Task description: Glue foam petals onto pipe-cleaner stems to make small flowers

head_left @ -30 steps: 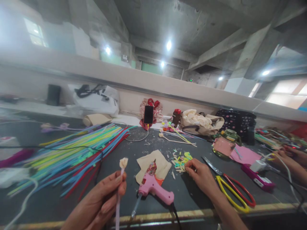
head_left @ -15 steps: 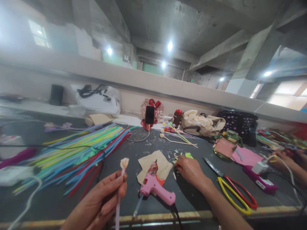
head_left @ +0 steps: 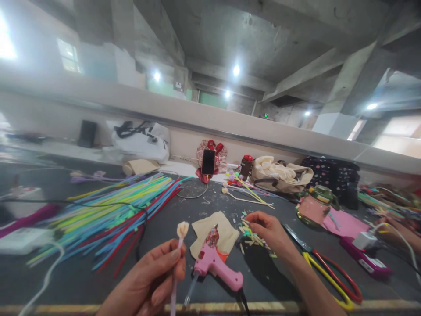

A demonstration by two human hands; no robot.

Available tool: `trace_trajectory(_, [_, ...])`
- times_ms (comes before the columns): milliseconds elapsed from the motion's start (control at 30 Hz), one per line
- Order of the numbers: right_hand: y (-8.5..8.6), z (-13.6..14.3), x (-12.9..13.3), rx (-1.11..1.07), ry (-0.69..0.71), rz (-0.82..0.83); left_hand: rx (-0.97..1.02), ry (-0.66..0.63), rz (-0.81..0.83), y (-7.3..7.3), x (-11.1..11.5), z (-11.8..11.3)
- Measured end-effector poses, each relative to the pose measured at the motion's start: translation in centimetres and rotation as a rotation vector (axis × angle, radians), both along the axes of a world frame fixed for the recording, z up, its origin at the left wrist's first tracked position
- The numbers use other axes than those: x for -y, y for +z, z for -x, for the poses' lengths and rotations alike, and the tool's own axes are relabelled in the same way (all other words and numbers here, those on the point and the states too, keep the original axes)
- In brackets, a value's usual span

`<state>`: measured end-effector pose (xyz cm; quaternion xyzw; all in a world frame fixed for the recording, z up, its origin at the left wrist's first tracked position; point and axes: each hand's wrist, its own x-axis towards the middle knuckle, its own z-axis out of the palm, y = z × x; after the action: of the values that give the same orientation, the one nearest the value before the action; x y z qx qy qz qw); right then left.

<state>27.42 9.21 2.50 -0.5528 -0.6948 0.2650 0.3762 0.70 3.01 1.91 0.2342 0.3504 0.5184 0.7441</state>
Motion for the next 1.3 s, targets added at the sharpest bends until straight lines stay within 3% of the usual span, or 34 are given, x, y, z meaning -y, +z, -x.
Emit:
trace_trajectory(100, [0.4,1.0,0.4,-0.175,0.052,0.059,0.029,-0.013,-0.037,0.1,-0.1,-0.7])
trace_trajectory(267, [0.8,4.1,1.6,-0.366,0.162,0.142,0.087,-0.154,-0.111,0.3,-0.4,-1.7])
trace_trajectory(467, [1.7,9.0,3.8,-0.468,0.294,0.300,0.088,-0.114,-0.211,-0.3,-0.4,-2.1])
trace_trajectory(600, [2.2,10.3,4.4,-0.315,0.267,0.161,0.067,-0.130,-0.225,-1.0,-0.3,-1.5])
trace_trajectory(767, [2.3,10.5,4.4,0.101,0.337,-0.275,0.087,-0.148,-0.214,-1.4,-0.2,-1.1])
trace_trajectory(833, [2.3,10.6,4.5,0.167,0.350,-0.365,0.097,-0.145,-0.218,-1.5,-0.1,-1.2])
trace_trajectory(1133, [2.3,11.0,4.9,0.183,0.328,-0.467,0.080,-0.110,-0.203,-1.7,-0.3,-1.4])
trace_trajectory(1300, [2.4,11.3,4.9,0.152,0.313,-0.428,0.048,-0.105,-0.213,-1.9,-0.3,-1.6])
